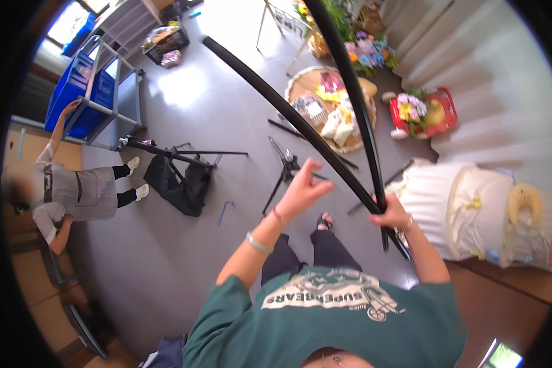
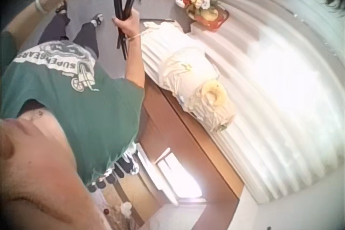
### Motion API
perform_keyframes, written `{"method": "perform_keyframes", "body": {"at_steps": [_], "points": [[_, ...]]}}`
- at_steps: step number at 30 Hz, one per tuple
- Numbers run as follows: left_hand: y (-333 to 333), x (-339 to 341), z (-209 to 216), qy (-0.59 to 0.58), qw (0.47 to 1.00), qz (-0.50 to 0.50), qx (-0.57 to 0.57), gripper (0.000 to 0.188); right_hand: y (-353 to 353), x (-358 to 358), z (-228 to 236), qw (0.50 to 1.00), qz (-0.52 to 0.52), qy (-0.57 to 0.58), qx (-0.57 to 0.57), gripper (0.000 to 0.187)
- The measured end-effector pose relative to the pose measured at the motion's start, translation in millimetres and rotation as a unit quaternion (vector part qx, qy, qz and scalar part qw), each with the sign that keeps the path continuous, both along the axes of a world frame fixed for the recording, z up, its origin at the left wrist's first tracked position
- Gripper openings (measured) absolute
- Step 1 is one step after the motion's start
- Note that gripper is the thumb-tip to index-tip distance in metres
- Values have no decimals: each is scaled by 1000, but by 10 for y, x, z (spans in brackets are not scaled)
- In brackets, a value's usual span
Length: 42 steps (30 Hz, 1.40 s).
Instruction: The person assembles a tripod by connecting multiple black metal poles. They align and insert the poles into each other, tighten the joints, and extend the legs to form a stable base. The person handles the poles and joints by hand throughout the process.
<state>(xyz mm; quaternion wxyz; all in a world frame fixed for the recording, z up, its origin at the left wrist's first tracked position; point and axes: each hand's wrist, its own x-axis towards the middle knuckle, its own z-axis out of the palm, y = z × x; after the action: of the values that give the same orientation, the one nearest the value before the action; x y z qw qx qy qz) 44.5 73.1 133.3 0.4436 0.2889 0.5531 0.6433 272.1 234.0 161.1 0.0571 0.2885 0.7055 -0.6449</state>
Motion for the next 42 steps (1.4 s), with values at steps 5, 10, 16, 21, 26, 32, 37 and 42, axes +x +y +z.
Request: {"method": "perform_keyframes", "body": {"at_steps": [5, 10, 16, 21, 26, 32, 37, 42], "points": [[436, -280, 780, -60, 994, 9, 86, 23, 24, -659, 387, 993, 44, 111, -14, 24], [29, -683, 1312, 40, 988, 147, 33, 23, 430, -766, 713, 967, -102, 235, -11, 24], [-978, -971, 1233, 94, 967, 227, -65, 25, 817, -766, 1263, 894, -154, 389, -159, 53], [-1477, -930, 1105, 93, 939, 320, -83, 21, 1189, -790, 1328, 827, -183, 441, -298, 52], [-2037, -871, 982, 68, 904, 416, -73, 23, 1321, -915, 1151, 764, -196, 462, -406, 52], [-2586, -763, 923, 82, 860, 498, -79, 24, 1225, -1134, 1004, 680, -227, 427, -551, 60], [-2871, -687, 848, 118, 822, 551, -84, 22, 1138, -1293, 926, 627, -273, 406, -606, 64], [-3196, -744, 770, 95, 796, 594, -69, 21, 1084, -1306, 919, 658, -300, 413, -553, 64]]}}
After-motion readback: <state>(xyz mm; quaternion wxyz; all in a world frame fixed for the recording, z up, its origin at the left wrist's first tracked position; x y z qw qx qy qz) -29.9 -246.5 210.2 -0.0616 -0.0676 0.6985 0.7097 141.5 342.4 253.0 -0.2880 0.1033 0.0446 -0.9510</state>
